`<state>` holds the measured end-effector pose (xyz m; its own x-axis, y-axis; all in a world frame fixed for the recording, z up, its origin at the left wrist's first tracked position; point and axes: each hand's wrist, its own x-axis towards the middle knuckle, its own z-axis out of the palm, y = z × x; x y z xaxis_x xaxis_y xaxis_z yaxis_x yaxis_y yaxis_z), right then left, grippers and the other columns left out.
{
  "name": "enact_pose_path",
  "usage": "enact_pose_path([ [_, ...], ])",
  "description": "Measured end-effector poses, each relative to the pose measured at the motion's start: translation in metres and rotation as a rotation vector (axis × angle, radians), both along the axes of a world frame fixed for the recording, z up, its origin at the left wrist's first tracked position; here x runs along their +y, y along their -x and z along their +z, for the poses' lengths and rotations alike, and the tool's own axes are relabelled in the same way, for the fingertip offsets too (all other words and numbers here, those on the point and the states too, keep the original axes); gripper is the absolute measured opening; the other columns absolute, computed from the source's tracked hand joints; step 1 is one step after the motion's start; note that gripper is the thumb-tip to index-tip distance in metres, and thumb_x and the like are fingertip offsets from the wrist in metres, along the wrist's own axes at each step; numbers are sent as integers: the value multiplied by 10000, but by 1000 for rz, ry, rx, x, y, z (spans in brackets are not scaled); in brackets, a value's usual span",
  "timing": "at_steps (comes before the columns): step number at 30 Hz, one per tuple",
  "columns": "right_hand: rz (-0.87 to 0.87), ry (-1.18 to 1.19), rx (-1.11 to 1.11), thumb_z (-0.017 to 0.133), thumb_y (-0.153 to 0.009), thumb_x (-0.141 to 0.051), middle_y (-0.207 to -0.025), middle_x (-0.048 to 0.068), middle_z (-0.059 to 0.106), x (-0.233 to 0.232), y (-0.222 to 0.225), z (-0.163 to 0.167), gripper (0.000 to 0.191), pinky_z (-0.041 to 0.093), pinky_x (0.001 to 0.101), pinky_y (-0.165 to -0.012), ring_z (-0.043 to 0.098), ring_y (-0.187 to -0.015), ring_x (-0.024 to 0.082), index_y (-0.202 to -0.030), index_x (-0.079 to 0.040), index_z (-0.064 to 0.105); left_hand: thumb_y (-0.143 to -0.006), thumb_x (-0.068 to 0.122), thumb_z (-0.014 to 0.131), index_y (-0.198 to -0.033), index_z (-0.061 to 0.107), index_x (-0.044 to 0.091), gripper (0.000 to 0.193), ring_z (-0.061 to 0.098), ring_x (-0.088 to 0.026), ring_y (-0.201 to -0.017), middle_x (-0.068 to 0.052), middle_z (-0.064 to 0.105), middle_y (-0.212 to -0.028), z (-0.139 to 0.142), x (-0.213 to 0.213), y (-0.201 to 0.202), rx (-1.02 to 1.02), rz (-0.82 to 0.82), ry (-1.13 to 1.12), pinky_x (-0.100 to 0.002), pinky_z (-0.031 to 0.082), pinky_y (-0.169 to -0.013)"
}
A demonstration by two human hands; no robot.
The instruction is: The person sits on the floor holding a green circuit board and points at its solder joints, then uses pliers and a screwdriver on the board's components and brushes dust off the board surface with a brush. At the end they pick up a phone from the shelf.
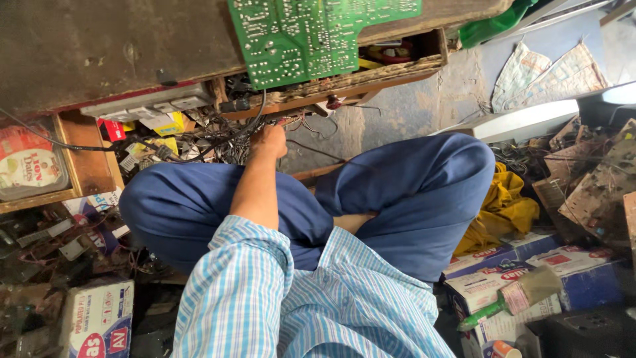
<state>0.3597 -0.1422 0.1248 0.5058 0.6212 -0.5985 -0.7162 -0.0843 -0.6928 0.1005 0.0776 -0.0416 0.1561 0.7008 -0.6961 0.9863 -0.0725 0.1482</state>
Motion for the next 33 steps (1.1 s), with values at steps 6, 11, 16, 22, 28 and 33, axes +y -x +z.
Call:
enact_pose_path([
  [6, -55, -62, 29, 574, -1048, -277, -755, -21, 491, 20, -29, -24, 135, 435, 323, -587, 477, -609, 122, -1017, -148, 550, -913, 156, 599, -1296, 647, -7, 419, 633, -367, -1256, -214, 633, -1371, 50, 3, -32, -2, 167, 39, -464, 523, -1038],
  [11, -77, -110, 54, 589, -1044, -246, -753, -19, 494, 29, -44, -59, 119, 423, 315, -571, 479, -608, 122, -997, -145, 547, -821, 101, 617, -1442, 281, -138, 746, 526, -500, -1269, -383, 459, -1408, 76, -19, -23, -235, 157, -52, -493, 437, -1016],
  [16, -133, -131, 70, 603, -1041, -215, -751, -17, 497, 38, -72, -98, 114, 411, 308, -555, 482, -607, 122, -977, -142, 544, -845, -39, 512, -1345, 445, -40, 504, 587, -472, -1249, -365, 606, -1290, 101, -49, 16, -255, 62, 22, -505, 473, -1039],
  [22, -308, -262, 46, 620, -1037, -178, -749, -14, 501, 111, -97, -25, 122, 396, 299, -535, 485, -606, 122, -953, -138, 541, -779, -69, 652, -1186, 562, 6, 423, 657, -432, -1072, -254, 699, -1131, 103, -75, 35, -613, 46, -288, -473, 525, -872],
  [28, -44, -56, -32, 595, -1005, -238, -649, -7, 468, 143, 46, -74, 191, 401, 302, -422, 441, -476, 130, -866, -132, 517, -900, 31, 768, -1183, 627, -45, 325, 689, -141, -813, -134, 682, -993, 64, -95, 23, -1151, 808, 59, -266, 562, -736],
  [33, 147, 19, -440, 590, -1036, -228, -683, -24, 495, 183, 110, -129, 96, 372, 274, -440, 424, -502, 89, -1009, -138, 609, -831, -10, 688, -1183, 488, 34, 407, 711, -107, -849, -4, 650, -1055, 51, -112, 7, -1452, 1024, -235, -253, 600, -784],
])
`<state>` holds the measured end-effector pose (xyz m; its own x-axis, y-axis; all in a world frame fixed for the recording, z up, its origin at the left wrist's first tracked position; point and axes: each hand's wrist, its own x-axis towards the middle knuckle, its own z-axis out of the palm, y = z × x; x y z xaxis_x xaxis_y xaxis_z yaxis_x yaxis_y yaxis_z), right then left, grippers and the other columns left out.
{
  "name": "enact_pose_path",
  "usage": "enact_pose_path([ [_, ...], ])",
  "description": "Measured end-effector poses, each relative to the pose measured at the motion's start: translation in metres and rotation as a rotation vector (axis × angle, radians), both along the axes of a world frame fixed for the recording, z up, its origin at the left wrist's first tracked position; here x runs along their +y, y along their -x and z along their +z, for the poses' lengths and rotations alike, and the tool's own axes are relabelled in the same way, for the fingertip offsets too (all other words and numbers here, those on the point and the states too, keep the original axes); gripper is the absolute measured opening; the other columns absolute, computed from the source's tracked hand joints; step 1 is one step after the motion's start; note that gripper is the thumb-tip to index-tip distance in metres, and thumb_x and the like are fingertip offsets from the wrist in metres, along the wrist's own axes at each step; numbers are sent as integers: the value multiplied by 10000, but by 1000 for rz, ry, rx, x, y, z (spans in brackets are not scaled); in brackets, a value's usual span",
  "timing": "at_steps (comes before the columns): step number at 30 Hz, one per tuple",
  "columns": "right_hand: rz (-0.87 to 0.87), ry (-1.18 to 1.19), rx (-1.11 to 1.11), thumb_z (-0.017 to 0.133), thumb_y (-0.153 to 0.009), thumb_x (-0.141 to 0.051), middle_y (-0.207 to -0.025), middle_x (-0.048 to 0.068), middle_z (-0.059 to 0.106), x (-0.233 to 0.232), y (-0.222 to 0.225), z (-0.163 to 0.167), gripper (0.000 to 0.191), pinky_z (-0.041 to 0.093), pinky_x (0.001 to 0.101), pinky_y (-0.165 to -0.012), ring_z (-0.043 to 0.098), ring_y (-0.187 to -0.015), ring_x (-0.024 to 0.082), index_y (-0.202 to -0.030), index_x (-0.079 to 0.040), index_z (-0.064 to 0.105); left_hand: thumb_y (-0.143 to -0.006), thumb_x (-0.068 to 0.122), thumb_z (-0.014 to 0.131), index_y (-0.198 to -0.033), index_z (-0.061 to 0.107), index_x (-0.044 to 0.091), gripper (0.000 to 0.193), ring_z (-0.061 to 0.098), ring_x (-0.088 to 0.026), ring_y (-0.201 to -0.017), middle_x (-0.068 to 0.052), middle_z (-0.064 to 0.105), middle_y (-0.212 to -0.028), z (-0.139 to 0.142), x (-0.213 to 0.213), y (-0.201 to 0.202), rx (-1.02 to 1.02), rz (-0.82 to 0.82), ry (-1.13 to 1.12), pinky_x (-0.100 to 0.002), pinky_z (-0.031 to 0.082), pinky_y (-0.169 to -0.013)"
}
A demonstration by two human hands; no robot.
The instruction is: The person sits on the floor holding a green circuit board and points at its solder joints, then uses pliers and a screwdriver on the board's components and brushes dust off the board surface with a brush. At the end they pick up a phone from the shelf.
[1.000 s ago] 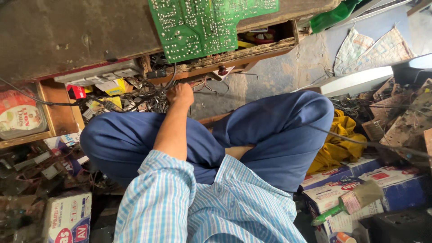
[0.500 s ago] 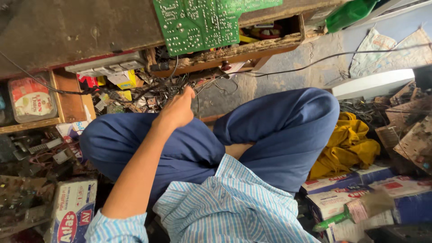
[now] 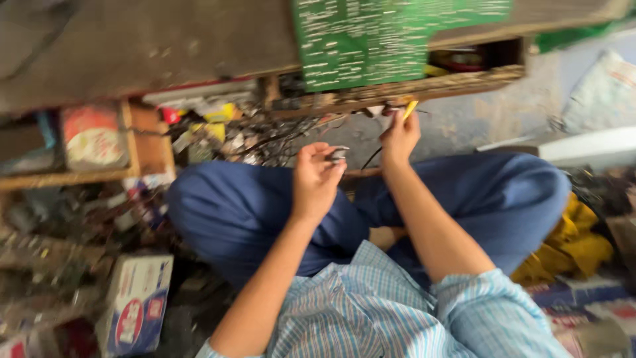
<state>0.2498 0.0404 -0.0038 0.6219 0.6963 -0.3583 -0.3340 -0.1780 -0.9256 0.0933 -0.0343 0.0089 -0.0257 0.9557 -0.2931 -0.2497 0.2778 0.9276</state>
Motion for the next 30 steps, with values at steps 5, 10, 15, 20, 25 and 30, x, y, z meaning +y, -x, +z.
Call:
enact_pose_path([
  [5, 323, -297, -8, 624, -1032, -116, -914, -24, 560, 56, -5, -29, 62, 411, 275, -612, 497, -754, 90, -1086, -100, 599, -990, 69, 654, -1116, 545, -8, 184, 675, -166, -800, -89, 694, -915, -14, -1, 3, 213, 341, 110, -299, 544, -714],
  [10, 503, -53, -39, 620, -1033, -101, -985, -8, 581, 91, -15, -46, 110, 456, 284, -685, 529, -834, 111, -1137, -90, 586, -1000, 138, 617, -1103, 533, -10, 198, 707, -175, -853, -90, 715, -916, -30, 26, -1, 284, 558, 126, -315, 554, -814],
  [15, 484, -45, 62, 616, -1034, -86, -1057, 8, 601, 86, -30, -45, 159, 500, 294, -759, 562, -914, 132, -1188, -79, 573, -1053, 154, 549, -1037, 562, -44, 199, 661, -275, -896, -168, 669, -951, -37, 69, 4, 546, 791, 213, -393, 529, -845],
  [20, 219, -312, 466, 612, -1036, -71, -1128, 23, 622, 54, -25, -33, 210, 545, 303, -832, 595, -995, 153, -1239, -69, 559, -1048, 213, 534, -1116, 588, -50, 276, 655, -323, -921, -205, 686, -993, -24, 90, 26, 607, 1103, 69, -406, 518, -856],
  [25, 520, -133, -381, 677, -929, 21, -1105, 4, 663, 32, -3, -13, 353, 559, 258, -857, 639, -991, 95, -1228, -69, 514, -1043, 255, 549, -1154, 639, -34, 323, 668, -285, -802, -178, 708, -964, -2, 97, 32, 544, 1077, 49, -385, 537, -760],
  [30, 563, 81, -425, 767, -951, -64, -1066, 28, 704, 24, 3, 2, 212, 517, 280, -789, 648, -918, 119, -1133, -48, 659, -1048, 247, 594, -1131, 681, -27, 299, 686, -234, -863, -144, 736, -1000, 2, 105, 38, 639, 1093, -82, -354, 550, -804],
])
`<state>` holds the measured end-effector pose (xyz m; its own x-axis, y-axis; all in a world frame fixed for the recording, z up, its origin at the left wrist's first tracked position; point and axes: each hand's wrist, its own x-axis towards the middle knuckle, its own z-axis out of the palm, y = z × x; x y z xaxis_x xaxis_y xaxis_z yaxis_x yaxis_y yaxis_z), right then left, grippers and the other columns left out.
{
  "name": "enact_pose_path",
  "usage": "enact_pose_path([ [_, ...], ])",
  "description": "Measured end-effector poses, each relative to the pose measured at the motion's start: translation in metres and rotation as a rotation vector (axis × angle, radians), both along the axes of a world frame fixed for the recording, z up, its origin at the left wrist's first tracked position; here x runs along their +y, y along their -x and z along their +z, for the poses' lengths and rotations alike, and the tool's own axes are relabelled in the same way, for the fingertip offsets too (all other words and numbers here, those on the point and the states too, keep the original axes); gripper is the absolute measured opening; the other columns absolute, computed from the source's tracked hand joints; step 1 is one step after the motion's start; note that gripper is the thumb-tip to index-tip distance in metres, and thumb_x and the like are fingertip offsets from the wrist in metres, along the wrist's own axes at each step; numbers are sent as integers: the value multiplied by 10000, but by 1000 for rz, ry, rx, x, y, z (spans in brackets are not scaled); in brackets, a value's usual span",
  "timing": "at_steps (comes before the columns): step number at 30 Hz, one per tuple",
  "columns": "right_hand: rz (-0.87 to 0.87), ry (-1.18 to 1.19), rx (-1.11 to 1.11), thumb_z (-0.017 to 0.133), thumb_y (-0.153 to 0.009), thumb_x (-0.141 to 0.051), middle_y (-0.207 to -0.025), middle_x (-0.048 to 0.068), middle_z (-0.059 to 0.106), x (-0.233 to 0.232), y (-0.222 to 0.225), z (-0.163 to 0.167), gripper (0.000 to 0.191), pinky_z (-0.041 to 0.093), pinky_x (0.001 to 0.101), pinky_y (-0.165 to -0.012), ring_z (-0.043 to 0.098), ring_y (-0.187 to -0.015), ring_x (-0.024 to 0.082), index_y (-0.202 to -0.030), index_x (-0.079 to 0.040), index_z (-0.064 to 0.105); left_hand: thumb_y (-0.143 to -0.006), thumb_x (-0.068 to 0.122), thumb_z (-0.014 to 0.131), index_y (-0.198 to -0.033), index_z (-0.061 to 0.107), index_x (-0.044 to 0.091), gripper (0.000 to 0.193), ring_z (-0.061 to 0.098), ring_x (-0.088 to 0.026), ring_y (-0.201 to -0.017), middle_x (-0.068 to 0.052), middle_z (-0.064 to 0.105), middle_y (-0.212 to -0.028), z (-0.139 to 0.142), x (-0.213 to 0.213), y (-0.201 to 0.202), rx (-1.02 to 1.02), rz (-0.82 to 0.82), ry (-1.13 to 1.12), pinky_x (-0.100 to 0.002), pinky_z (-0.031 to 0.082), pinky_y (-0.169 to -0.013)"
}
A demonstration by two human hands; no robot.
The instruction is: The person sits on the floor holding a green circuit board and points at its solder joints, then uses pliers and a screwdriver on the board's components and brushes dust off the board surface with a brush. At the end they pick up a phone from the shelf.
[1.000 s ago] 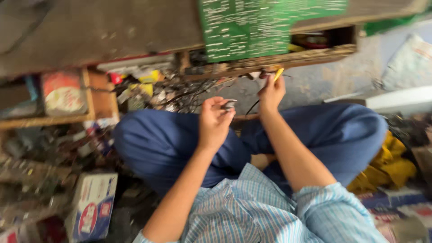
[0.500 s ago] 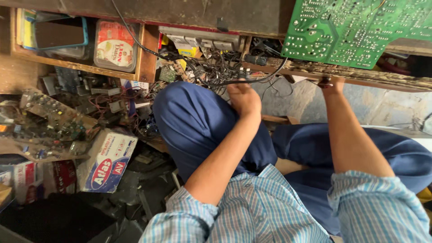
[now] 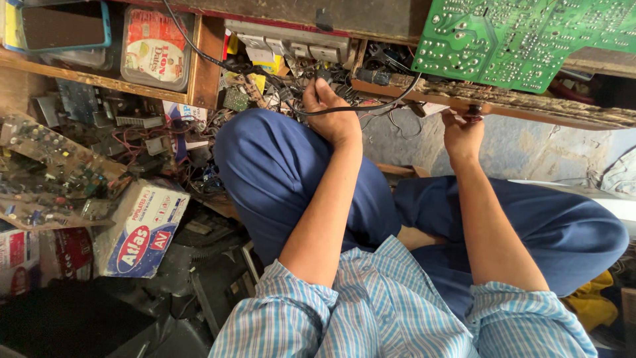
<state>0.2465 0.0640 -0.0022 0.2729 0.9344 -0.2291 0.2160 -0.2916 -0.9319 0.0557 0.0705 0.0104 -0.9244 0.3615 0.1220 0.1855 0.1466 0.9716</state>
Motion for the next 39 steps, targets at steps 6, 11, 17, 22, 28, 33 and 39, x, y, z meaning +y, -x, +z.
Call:
enact_pose_path([
  [6, 66, 105, -78, 750, -973, -125, -974, 62, 706, -10, -5, 2, 159, 487, 312, -737, 612, -837, 126, -1104, -40, 721, -1027, 229, 613, -1079, 713, -37, 288, 672, -216, -796, -131, 744, -915, -7, 5, 1, -143, 14, 41, -336, 543, -758],
  [11, 118, 168, -168, 756, -942, -178, -1014, 80, 758, -16, -4, 2, 252, 524, 301, -733, 684, -837, 137, -1162, -56, 739, -1005, 213, 644, -1050, 719, -43, 271, 689, -206, -801, -123, 754, -919, -6, 7, 2, -103, 26, -19, -331, 553, -767],
  [17, 166, 129, -185, 760, -933, -185, -1075, 71, 765, -18, 0, 6, 272, 547, 306, -743, 726, -911, 155, -1165, -48, 730, -988, 198, 647, -1033, 725, -46, 260, 704, -195, -811, -128, 769, -932, 0, 13, 5, -139, 18, 29, -324, 551, -767],
  [22, 172, 117, -140, 755, -929, -189, -1096, 65, 758, -19, -1, 6, 280, 546, 314, -730, 726, -916, 156, -1165, -43, 717, -993, 174, 638, -991, 720, -44, 234, 704, -189, -788, -123, 773, -902, 4, 19, 8, -151, -11, 28, -321, 548, -760],
  [28, 211, 121, -233, 771, -937, -208, -1059, 88, 765, -19, 0, 6, 284, 559, 323, -750, 728, -897, 162, -1160, -38, 734, -989, 177, 639, -988, 716, -38, 228, 710, -196, -776, -116, 769, -892, 3, 21, 8, -98, -12, 22, -321, 550, -749],
  [33, 219, 180, -239, 760, -938, -216, -1065, 92, 762, -21, 2, 10, 300, 554, 328, -770, 713, -885, 173, -1179, -41, 728, -1015, 197, 619, -1078, 701, -33, 253, 722, -233, -881, -145, 765, -994, 6, 20, 5, -136, -6, 35, -356, 552, -824],
  [39, 220, 186, -221, 760, -925, -216, -1084, 94, 761, -21, 1, 11, 320, 554, 322, -776, 716, -906, 188, -1187, -36, 727, -1052, 180, 480, -1511, 424, 24, 488, 685, -289, -986, -206, 706, -1098, 15, 20, 9, -236, -97, -8, -400, 520, -906],
])
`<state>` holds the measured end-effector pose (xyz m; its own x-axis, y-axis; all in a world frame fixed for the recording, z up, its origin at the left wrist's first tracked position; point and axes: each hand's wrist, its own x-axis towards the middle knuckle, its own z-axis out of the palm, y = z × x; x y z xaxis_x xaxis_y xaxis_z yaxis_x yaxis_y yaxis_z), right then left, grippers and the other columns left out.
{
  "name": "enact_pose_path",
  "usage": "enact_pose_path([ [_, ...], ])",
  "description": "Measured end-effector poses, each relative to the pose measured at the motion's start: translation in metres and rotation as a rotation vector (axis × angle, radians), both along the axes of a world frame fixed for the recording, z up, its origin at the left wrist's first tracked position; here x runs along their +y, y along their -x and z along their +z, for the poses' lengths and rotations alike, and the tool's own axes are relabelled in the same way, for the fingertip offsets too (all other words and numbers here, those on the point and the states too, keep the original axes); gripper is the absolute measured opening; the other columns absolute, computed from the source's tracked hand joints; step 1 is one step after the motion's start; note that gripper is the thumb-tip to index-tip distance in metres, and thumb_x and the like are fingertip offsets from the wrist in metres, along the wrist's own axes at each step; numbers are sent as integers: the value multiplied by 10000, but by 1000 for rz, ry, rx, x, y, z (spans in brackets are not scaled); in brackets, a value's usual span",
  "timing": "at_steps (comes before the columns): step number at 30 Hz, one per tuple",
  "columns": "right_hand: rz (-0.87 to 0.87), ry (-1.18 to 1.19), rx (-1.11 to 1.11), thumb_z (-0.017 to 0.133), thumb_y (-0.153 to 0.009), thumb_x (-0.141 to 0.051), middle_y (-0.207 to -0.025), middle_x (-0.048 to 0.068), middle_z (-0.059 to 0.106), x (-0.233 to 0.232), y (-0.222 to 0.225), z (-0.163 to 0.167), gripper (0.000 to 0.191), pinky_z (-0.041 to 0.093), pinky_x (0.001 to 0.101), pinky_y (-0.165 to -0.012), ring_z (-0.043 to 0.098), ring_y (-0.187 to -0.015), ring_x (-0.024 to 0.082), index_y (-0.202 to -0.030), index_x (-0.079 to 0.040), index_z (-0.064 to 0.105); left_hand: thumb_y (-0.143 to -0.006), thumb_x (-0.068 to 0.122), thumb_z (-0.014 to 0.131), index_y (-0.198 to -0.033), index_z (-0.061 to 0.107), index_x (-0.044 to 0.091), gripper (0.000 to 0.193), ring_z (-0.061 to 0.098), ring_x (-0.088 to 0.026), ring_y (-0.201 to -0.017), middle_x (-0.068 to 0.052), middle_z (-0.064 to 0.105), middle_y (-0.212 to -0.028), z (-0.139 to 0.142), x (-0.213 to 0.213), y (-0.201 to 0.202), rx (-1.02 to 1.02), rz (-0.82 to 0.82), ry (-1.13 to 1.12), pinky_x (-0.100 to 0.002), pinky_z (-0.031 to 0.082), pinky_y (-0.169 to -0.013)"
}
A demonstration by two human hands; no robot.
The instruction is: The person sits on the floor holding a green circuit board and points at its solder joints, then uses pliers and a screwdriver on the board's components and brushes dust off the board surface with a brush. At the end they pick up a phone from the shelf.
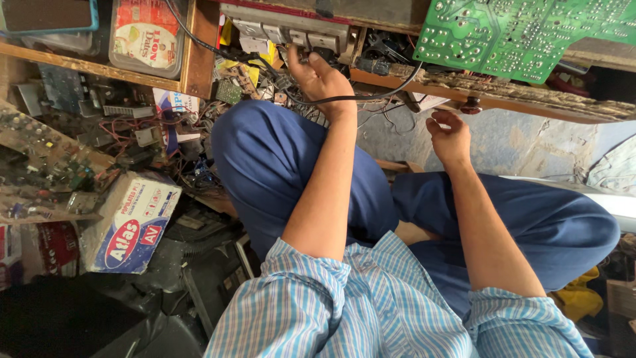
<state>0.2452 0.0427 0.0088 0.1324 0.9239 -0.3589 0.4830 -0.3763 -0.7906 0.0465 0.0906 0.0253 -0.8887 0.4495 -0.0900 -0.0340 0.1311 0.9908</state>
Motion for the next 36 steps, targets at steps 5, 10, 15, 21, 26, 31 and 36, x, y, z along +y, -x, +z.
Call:
enact_pose_path([
  [5, 19, -27, 31, 759, -936, -224, -1086, 93, 761, 3, 2, -4, 316, 555, 312, -774, 731, -939, 183, -1182, -29, 721, -1101, 124, 442, -1565, 389, 36, 476, 618, -358, -1264, -264, 573, -1432, -7, -1, 3, 322, -27, -139, -420, 494, -1057],
  [10, 65, -59, 62, 751, -946, -232, -1100, 82, 754, 7, 8, -4, 301, 553, 316, -747, 737, -932, 179, -1163, -26, 717, -1042, 105, 426, -1446, 604, 57, 444, 673, -315, -1001, -207, 681, -1079, -19, -11, 17, 199, 56, 218, -404, 503, -904],
  [15, 109, -39, 12, 760, -940, -227, -1071, 98, 751, 9, 14, -1, 297, 549, 322, -744, 736, -907, 186, -1163, -35, 724, -1086, 151, 546, -1085, 591, -52, 208, 640, -251, -850, -150, 657, -952, -13, 0, 56, 180, 312, -242, -415, 531, -807],
  [21, 145, -63, 52, 761, -935, -216, -1098, 90, 749, 3, 12, -4, 292, 555, 314, -739, 727, -887, 171, -1156, -29, 721, -986, 166, 569, -971, 677, 23, 180, 665, -258, -711, -140, 716, -826, 10, 7, 88, 230, 465, 3, -426, 516, -678],
  [26, 136, -88, 19, 769, -945, -203, -1068, 102, 733, 2, 7, -2, 272, 549, 314, -720, 711, -845, 182, -1137, -16, 727, -909, 178, 615, -867, 693, 70, 140, 683, -297, -657, -126, 735, -761, 18, 9, 94, 374, 459, 74, -448, 501, -631],
  [31, 141, -104, 28, 763, -950, -217, -1037, 84, 738, 0, 8, 0, 273, 548, 309, -720, 721, -863, 165, -1127, -13, 728, -947, 185, 605, -833, 685, 64, 184, 669, -279, -614, -121, 711, -695, 14, 11, 96, 315, 450, 122, -445, 485, -604],
  [36, 122, -68, 34, 766, -931, -221, -1068, 75, 752, -3, 4, -1, 290, 544, 299, -728, 708, -825, 148, -1145, -28, 732, -920, 188, 706, -815, 699, 19, 199, 623, -168, -595, -71, 707, -667, 14, 15, 100, 214, 367, -120, -383, 476, -563],
])
